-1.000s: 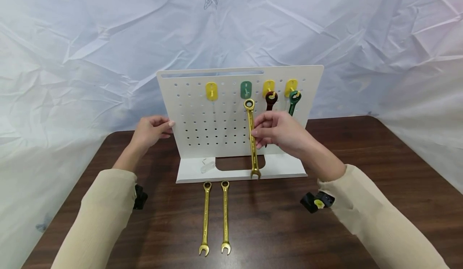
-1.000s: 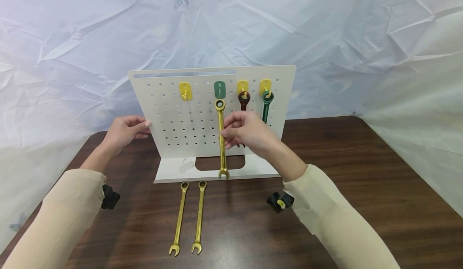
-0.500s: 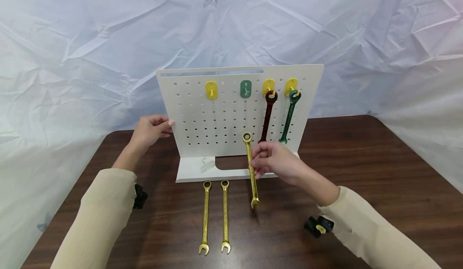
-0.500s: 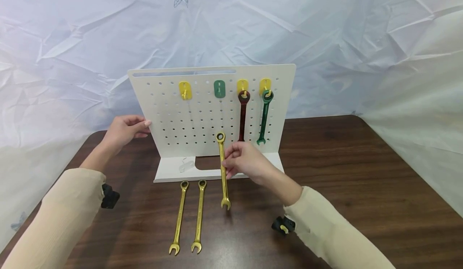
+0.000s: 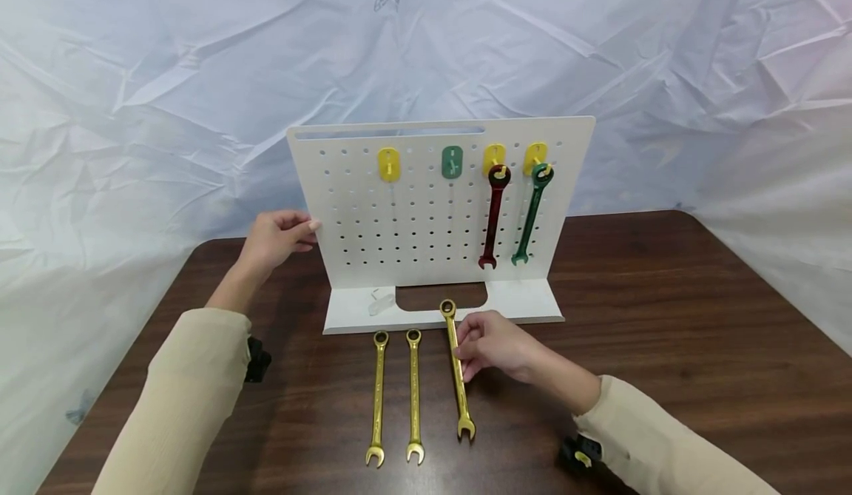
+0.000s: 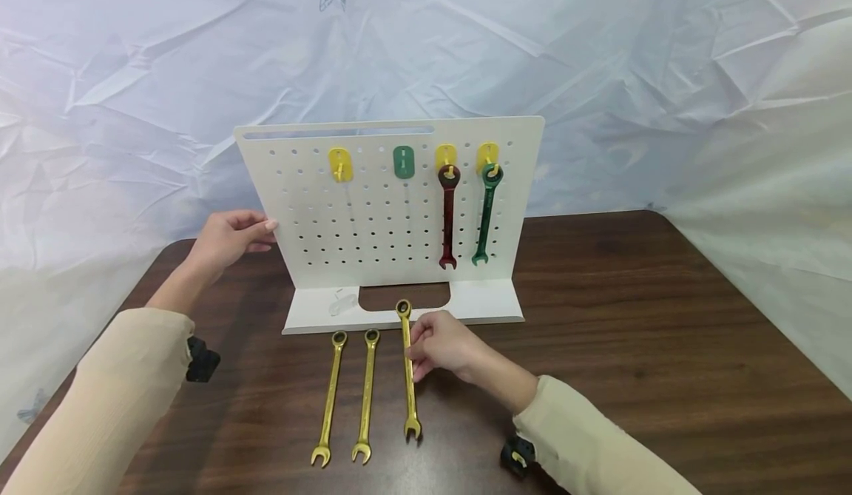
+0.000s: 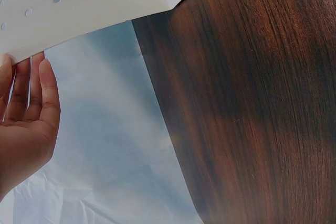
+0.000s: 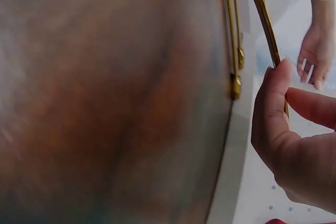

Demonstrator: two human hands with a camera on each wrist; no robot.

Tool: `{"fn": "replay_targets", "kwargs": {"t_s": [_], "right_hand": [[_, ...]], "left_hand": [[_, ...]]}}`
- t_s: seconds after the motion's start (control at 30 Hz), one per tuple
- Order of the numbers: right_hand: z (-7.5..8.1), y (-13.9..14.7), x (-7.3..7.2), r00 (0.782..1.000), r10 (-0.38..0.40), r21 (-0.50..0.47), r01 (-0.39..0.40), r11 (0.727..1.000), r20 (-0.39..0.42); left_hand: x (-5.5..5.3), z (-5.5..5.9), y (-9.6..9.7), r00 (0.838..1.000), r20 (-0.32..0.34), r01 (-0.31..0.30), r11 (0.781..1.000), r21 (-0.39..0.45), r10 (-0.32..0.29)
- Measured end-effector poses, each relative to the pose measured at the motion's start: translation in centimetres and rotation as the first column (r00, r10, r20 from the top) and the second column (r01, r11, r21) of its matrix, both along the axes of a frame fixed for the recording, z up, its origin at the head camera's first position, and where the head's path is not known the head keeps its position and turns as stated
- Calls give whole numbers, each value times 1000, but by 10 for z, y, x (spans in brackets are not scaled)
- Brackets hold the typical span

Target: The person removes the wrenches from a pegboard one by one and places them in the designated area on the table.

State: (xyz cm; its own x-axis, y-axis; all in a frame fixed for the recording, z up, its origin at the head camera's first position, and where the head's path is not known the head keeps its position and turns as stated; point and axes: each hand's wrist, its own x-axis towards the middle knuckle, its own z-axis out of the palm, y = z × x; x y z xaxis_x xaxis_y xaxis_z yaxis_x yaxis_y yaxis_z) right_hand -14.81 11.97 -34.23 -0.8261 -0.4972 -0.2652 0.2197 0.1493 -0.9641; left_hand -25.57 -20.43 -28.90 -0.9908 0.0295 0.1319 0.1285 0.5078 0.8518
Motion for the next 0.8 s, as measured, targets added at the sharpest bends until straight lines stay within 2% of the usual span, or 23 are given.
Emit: {"fn": "replay_targets", "kwargs": {"t_s": [0.03,0.23,0.27,0.43,0.8], "right_hand": [[-2,-1,1,1000,3,-2,-3,1000,3],[-12,-4,4,999,12,14,-12,1000,39],[-13,-4,4,999,14,22,-15,1000,46],[-18,-6,5,998,18,64,-21,998,59],[-21,-7,4,998,24,100,-30,995,66]], "left_hand": [[-8,-6,-6,1000,-14,28,999,45,-27],[-8,-6,-6,999,-19,31,999,38,-30],[0,1,0,1000,-7,3,1000,-9,-3],[1,2,2,1000,5,-11,999,-36,11],[-1,1,1,1000,9,-8,1000,-24,8]]}}
